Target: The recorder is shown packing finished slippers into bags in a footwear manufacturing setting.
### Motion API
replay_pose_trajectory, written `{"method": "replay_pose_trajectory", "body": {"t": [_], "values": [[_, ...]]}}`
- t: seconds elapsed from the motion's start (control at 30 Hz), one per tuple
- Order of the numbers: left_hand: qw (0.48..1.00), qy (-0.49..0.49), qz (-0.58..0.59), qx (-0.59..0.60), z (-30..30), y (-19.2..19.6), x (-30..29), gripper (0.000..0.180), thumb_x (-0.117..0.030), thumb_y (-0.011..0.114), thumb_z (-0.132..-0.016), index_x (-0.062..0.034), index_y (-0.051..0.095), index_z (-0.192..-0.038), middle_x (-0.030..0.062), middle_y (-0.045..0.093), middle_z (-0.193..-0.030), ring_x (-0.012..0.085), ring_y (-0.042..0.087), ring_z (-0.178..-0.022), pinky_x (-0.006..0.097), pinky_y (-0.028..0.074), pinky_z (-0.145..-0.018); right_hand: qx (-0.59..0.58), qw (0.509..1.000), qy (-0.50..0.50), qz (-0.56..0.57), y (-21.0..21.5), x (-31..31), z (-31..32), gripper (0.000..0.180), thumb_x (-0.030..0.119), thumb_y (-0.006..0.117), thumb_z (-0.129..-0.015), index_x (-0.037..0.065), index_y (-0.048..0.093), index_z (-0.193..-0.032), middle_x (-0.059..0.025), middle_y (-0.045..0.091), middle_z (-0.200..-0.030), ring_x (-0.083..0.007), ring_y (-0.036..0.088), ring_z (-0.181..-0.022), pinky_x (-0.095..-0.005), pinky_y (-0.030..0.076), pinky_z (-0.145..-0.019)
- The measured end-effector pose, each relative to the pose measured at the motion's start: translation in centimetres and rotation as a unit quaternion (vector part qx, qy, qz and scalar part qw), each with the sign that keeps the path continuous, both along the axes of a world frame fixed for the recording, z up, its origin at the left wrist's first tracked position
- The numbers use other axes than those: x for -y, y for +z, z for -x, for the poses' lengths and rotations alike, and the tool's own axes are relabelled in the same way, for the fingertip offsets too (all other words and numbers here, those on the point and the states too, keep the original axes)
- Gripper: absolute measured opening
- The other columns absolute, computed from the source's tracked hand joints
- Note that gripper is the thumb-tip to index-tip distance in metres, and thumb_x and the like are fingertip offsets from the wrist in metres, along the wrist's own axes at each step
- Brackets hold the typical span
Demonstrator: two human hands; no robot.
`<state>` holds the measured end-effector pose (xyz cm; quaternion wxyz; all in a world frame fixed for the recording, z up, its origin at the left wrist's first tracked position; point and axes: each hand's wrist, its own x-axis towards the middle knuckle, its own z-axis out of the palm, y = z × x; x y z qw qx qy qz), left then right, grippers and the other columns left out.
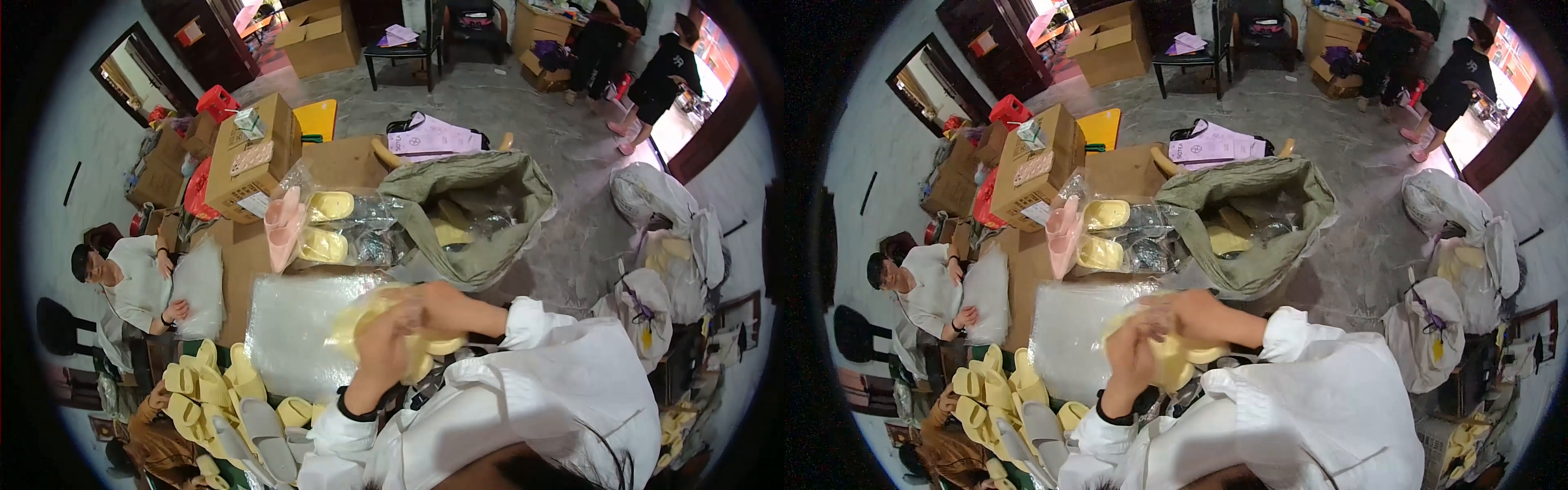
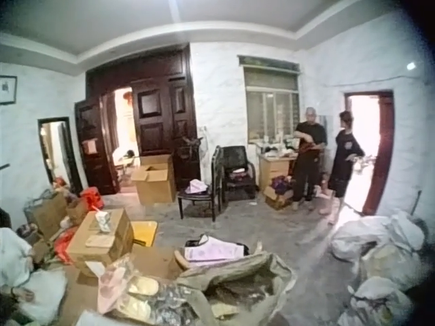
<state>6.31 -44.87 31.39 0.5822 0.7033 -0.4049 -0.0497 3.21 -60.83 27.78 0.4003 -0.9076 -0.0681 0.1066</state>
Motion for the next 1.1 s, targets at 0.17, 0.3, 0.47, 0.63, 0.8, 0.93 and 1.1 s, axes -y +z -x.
{"method": "replay_pose_trajectory", "body": {"t": [0.17, 0.3, 0.47, 0.63, 0.8, 0.93, 1.1], "values": [[0.99, -0.092, 0.012, 0.109, -1.3, 1.9, 7.3, 0.03, -0.003, 0.048, -0.082, -0.0023, 0.05, -0.112, 0.0206, 0.048, -0.12, 0.0312, 0.052, -0.102, 0.036, 0.042, -0.084, 0.241, 0.905, -0.287, -0.201, 0.4, 10.6, 0.1, 0.03, -0.002, 0.054, -0.074, 0.006, 0.059, -0.102, -0.0023, 0.062, -0.088, -0.0154, 0.057, -0.073, -0.0283, 0.046, -0.064], [0.982, 0.115, 0.082, 0.127, -4.5, -4.9, 11.9, 0.043, -0.008, 0.048, -0.082, 0.0012, 0.037, -0.122, 0.0237, 0.028, -0.133, 0.0355, 0.03, -0.122, 0.044, 0.026, -0.1, 0.193, 0.843, -0.43, -0.26, 2.3, 17.6, 1.2, 0.013, 0.008, 0.049, -0.087, 0.006, 0.059, -0.095, 0.004, 0.053, -0.072, -0.0047, 0.046, -0.054, -0.0194, 0.036, -0.047], [0.927, 0.054, -0.347, 0.13, -5.2, -15.8, 17.6, 0.061, -0.034, 0.054, -0.083, -0.0026, 0.032, -0.131, 0.0164, 0.039, -0.131, 0.0389, 0.026, -0.126, 0.052, 0.013, -0.104, 0.203, 0.783, -0.494, -0.319, -1.3, 23.2, 0.4, 0.013, 0.016, 0.05, -0.088, 0.006, 0.059, -0.092, 0.0058, 0.049, -0.068, -0.0019, 0.044, -0.053, -0.0167, 0.034, -0.046], [0.796, -0.127, -0.535, 0.254, -4.6, -18.1, 19.3, 0.083, -0.05, 0.059, -0.075, -0.0101, 0.022, -0.138, 0.0152, 0.044, -0.129, 0.0378, 0.027, -0.127, 0.054, 0.002, -0.105, 0.117, 0.75, -0.485, -0.433, -10.7, 29.0, -1.5, 0.025, 0.015, 0.052, -0.085, 0.004, 0.054, -0.108, 0.0006, 0.054, -0.079, -0.0056, 0.051, -0.063, -0.0179, 0.038, -0.051], [0.65, -0.203, -0.67, 0.296, -4.4, -23.0, 18.8, 0.047, -0.04, 0.058, -0.078, -0.0148, 0.057, -0.117, 0.0084, 0.059, -0.111, 0.0308, 0.044, -0.117, 0.055, 0.005, -0.105, -0.066, 0.873, -0.406, -0.261, -13.6, 25.0, -5.3, 0.055, 0.02, 0.06, -0.079, 0.003, 0.038, -0.127, -0.008, 0.053, -0.105, -0.0157, 0.054, -0.088, -0.0264, 0.044, -0.071], [0.666, -0.142, -0.657, 0.324, -4.5, -21.6, 15.9, 0.029, -0.022, 0.05, -0.082, -0.0125, 0.064, -0.106, 0.0095, 0.059, -0.111, 0.0326, 0.049, -0.111, 0.055, 0.019, -0.101, 0.089, 0.971, -0.202, -0.091, -13.0, 16.5, -12.5, 0.067, 0.025, 0.068, -0.074, 0.002, 0.037, -0.128, -0.0168, 0.044, -0.125, -0.0278, 0.043, -0.115, -0.0364, 0.037, -0.092], [0.788, -0.013, -0.57, 0.23, -4.0, -24.1, 13.1, 0.027, -0.02, 0.048, -0.081, -0.0087, 0.064, -0.1, 0.0148, 0.052, -0.119, 0.0301, 0.043, -0.117, 0.048, 0.029, -0.098, 0.264, 0.951, 0.057, 0.151, -5.0, 0.2, -19.9, 0.084, 0.042, 0.074, -0.061, 0.011, 0.038, -0.13, -0.0198, 0.026, -0.138, -0.0386, 0.023, -0.128, -0.0565, 0.016, -0.101]]}}
